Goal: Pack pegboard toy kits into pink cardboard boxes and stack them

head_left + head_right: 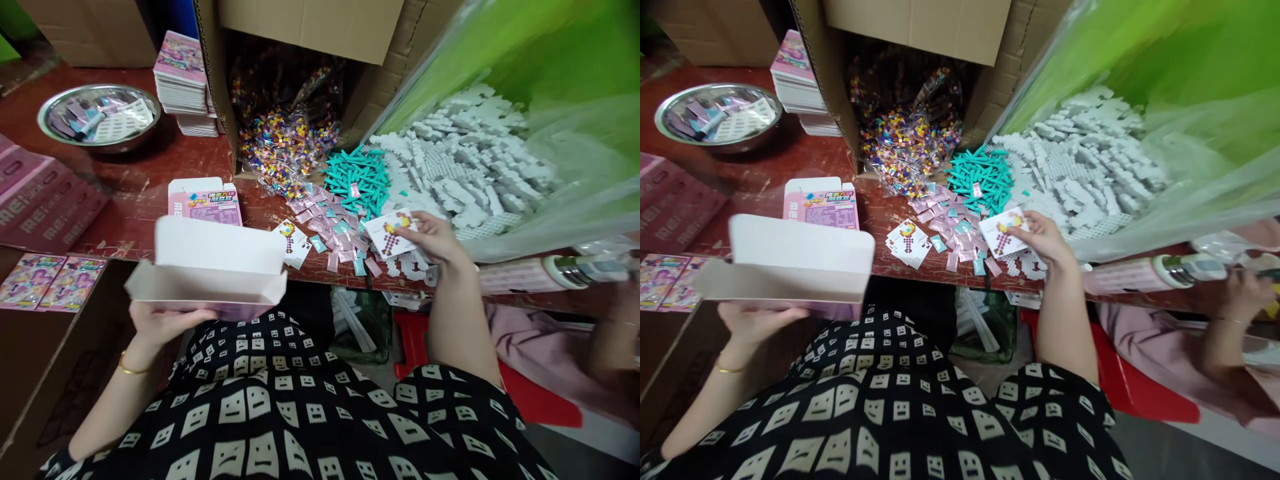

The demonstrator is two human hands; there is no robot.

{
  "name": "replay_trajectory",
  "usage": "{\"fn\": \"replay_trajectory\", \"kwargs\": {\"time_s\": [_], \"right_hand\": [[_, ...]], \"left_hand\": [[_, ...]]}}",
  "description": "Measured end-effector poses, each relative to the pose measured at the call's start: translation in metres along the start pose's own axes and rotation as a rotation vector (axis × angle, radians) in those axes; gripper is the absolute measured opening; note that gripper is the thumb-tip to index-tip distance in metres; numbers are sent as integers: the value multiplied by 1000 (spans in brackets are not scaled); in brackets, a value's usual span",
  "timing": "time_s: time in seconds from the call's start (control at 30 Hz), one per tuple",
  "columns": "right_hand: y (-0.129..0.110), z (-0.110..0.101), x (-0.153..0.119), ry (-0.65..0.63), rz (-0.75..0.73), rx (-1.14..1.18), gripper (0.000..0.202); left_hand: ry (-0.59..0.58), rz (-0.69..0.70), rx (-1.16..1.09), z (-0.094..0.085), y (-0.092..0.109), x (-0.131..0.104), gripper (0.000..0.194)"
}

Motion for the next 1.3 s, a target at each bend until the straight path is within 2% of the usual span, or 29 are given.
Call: {"fn": "replay_trajectory", "kwargs": {"time_s": [0.1, 0.17, 0.2, 0.27, 0.37, 0.4, 0.43, 0.53, 0.57, 0.63, 0.73, 0.8, 0.83, 0.9, 0.93, 1.0, 1.07, 1.1, 1.17, 1.2, 1.23, 1.3], "right_hand": [[30, 72, -22, -252, 82, 55, 53], [35, 95, -20, -237, -10, 91, 56], [33, 96, -13, -172, -81, 114, 55], [27, 83, 4, 16, -212, 103, 51], [19, 58, 13, 285, -352, -220, 50], [20, 58, 11, 309, -374, -370, 49], [27, 63, 6, 281, -368, -497, 47], [75, 91, -24, 79, -239, -638, 41], [89, 99, -38, 61, -207, -616, 41], [106, 107, -63, 126, -198, -479, 41], [109, 114, -80, 209, -210, -225, 40], [90, 111, -85, 228, -240, -142, 40], [71, 107, -89, 245, -280, -114, 39], [19, 104, -109, 212, -445, -52, 34], [-13, 110, -124, 136, -561, -44, 29], [-70, 144, -162, -143, -791, -122, 16], [-100, 183, -191, -403, -908, -272, 11], [-107, 195, -196, -485, -932, -317, 10], [-114, 198, -177, -523, -933, -325, 15], [-114, 187, -152, -470, -901, -324, 18], [-110, 167, -119, -373, -837, -348, 20], [-90, 105, -41, -57, -589, -554, 21]], "left_hand": [[-226, 106, -10, 31, 25, -12, 44], [-252, 119, -51, 39, 35, -11, 46], [-248, 125, -56, 40, 38, -9, 47], [-217, 136, -43, 38, 40, -6, 48], [-169, 155, -4, 30, 39, -5, 48], [-157, 175, 12, 28, 40, -7, 47], [-147, 206, 29, 27, 43, -9, 47], [-115, 369, 65, 29, 62, -18, 53], [-111, 423, 73, 33, 69, -22, 53], [-129, 512, 86, 44, 83, -28, 50], [-168, 597, 128, 63, 97, -34, 48], [-192, 596, 183, 75, 99, -36, 52], [-214, 577, 212, 81, 98, -36, 53], [-254, 528, 241, 92, 95, -35, 52], [-257, 500, 241, 96, 94, -34, 51], [-224, 438, 217, 98, 92, -31, 50], [-178, 382, 179, 98, 90, -27, 51], [-160, 357, 160, 96, 89, -24, 51], [-142, 287, 144, 90, 79, -19, 51], [-142, 234, 152, 85, 71, -15, 51], [-132, 162, 169, 77, 59, -10, 51], [-59, -22, 211, 50, 30, 4, 53]]}}
Point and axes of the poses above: each hand's wrist, its own x-axis towards the middle knuckle, its own z-axis out of the palm, y = z × x, the point moved 10 cm from there along x, towards the middle knuckle, and after that the axes turned 8 degrees about x, right-handed, at the moved point
